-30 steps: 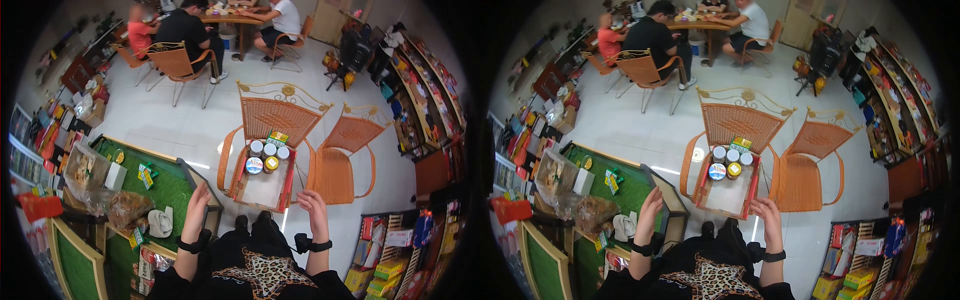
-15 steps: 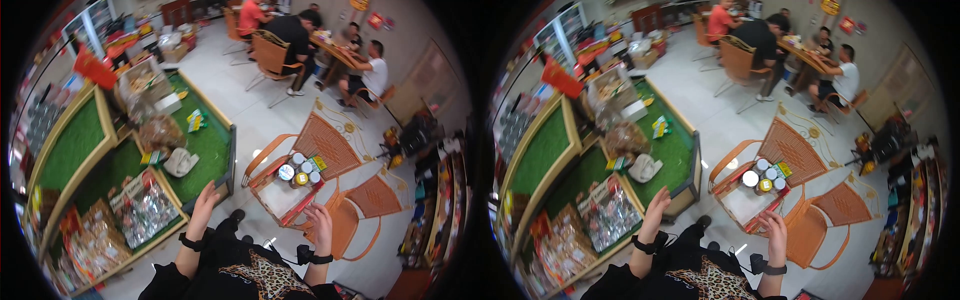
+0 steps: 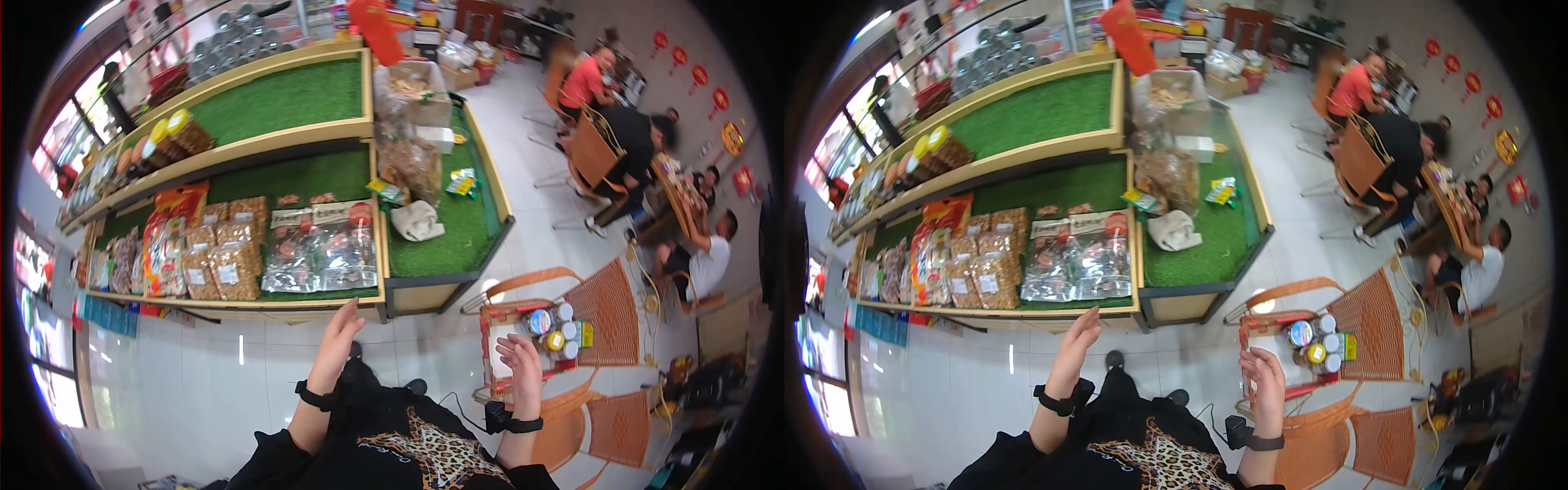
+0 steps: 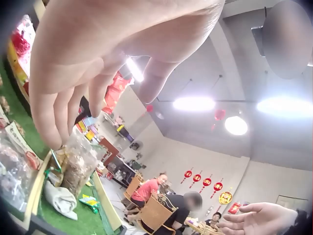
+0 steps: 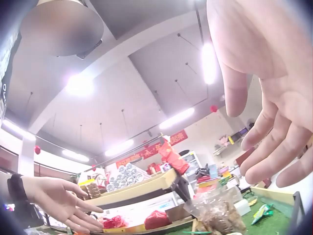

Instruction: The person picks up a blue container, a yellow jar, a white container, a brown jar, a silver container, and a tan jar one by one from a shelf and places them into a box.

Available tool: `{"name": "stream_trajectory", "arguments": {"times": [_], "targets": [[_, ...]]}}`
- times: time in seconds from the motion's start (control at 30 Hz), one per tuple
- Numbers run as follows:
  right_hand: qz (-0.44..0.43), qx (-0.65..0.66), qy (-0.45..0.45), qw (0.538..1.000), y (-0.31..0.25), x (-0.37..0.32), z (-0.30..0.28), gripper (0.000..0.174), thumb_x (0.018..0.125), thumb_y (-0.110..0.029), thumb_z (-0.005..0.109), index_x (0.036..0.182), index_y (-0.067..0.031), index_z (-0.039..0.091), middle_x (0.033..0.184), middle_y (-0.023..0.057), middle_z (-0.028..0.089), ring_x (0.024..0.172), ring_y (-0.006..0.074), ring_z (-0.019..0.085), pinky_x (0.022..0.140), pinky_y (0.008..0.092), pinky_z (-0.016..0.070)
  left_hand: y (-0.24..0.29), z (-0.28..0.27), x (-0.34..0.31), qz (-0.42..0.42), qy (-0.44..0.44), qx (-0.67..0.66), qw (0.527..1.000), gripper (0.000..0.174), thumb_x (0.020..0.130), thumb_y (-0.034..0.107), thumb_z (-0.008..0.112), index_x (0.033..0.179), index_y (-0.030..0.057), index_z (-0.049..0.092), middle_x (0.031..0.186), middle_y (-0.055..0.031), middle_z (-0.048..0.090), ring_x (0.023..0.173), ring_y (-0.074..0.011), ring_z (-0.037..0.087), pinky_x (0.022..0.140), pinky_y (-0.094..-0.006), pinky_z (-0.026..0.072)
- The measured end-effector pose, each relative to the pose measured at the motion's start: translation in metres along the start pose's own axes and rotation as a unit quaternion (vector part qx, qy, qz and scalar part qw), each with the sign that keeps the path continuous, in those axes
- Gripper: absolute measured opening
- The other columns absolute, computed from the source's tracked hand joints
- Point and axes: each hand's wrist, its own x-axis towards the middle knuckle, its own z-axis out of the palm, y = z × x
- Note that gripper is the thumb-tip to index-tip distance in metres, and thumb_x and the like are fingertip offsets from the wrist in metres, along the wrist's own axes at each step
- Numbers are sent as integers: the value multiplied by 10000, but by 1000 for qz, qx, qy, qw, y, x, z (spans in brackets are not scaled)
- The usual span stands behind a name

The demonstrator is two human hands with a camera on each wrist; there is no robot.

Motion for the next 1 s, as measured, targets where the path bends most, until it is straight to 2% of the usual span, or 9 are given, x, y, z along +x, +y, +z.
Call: {"name": "stream_trajectory", "arguments": {"times": [0.23, 0.47, 0.53, 0.7, 0.73, 1.0], "targets": [[18, -17, -100, 995, 3, 15, 88, 300, 934, -169, 462, 1170, -1, 542, 1117, 165, 641, 1001, 213, 623, 850, 315, 447, 1, -81, -31, 14, 93, -44, 995, 540, 920, 209, 546, 1404, 27, 392, 1426, -207, 396, 1337, -279, 363, 1079, -359, 294], [35, 2, -186, 982, 42, 11, 211, 325, 939, -209, 476, 1174, 10, 525, 1101, 171, 639, 961, 220, 634, 816, 312, 476, 18, -208, -63, 34, 181, -32, 982, 552, 917, 245, 533, 1402, 22, 392, 1423, -222, 393, 1335, -291, 364, 1079, -380, 294], [41, 2, -204, 978, 52, 6, 250, 324, 939, -217, 483, 1168, 8, 530, 1108, 169, 636, 965, 219, 631, 816, 306, 471, 24, -248, -73, 36, 219, -67, 973, 501, 918, 143, 538, 1384, 6, 412, 1402, -204, 424, 1326, -277, 373, 1091, -350, 279], [56, -12, -263, 963, 77, -4, 342, 325, 937, -215, 489, 1168, 9, 530, 1111, 176, 634, 969, 211, 626, 817, 305, 464, 30, -332, -94, 40, 277, -60, 958, 530, 908, 203, 533, 1387, 12, 411, 1396, -221, 424, 1316, -288, 387, 1084, -376, 290], [57, -12, -270, 961, 78, -6, 358, 318, 937, -205, 479, 1166, 9, 537, 1109, 168, 638, 970, 201, 623, 821, 299, 458, 32, -344, -97, 36, 283, -55, 957, 556, 898, 242, 527, 1390, 13, 407, 1399, -225, 419, 1312, -301, 393, 1081, -398, 298], [74, -44, -303, 949, 82, -5, 434, 306, 932, -195, 479, 1160, -6, 554, 1108, 145, 643, 980, 188, 613, 832, 292, 444, 28, -396, -96, 18, 282, -100, 954, 527, 920, 222, 522, 1386, 5, 407, 1387, -230, 432, 1312, -291, 396, 1076, -382, 307]]}}
